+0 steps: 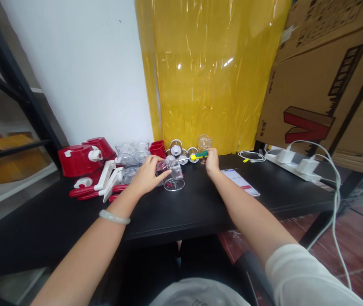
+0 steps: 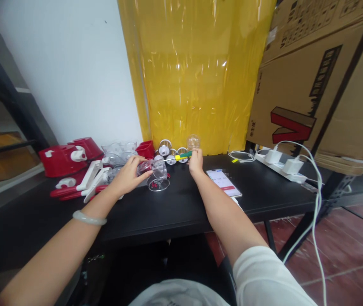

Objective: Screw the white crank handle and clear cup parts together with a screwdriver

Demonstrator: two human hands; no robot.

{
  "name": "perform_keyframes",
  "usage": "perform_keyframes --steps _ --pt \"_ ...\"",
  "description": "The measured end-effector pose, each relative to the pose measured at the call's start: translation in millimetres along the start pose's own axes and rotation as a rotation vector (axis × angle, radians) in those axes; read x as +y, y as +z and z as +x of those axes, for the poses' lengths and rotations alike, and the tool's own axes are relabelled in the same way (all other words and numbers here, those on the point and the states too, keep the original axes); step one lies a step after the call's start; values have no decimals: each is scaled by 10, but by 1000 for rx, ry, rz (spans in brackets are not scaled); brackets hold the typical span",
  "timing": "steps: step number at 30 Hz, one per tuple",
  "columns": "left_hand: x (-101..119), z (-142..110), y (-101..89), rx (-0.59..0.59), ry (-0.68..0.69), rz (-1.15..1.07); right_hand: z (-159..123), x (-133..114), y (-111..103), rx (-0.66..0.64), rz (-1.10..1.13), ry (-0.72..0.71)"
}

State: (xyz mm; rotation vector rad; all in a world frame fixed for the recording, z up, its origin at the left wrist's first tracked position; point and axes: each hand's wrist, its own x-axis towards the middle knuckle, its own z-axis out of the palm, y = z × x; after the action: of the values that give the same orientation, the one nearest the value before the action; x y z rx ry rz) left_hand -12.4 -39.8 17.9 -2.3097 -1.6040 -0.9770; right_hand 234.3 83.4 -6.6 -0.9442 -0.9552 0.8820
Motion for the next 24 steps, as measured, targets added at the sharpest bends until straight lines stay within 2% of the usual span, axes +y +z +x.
perform_keyframes --steps 5,13,20,24 --pt "-81 -12 22 -37 -132 -144 36 41 14 24 6 -5" --pt "-144 14 -11 -23 -45 -258 35 25 45 16 88 69" --pt "-205 16 25 -29 -59 -289 56 104 8 18 -101 -112" --pt "-227 15 21 -72 -79 -323 49 97 28 -1 -38 -73"
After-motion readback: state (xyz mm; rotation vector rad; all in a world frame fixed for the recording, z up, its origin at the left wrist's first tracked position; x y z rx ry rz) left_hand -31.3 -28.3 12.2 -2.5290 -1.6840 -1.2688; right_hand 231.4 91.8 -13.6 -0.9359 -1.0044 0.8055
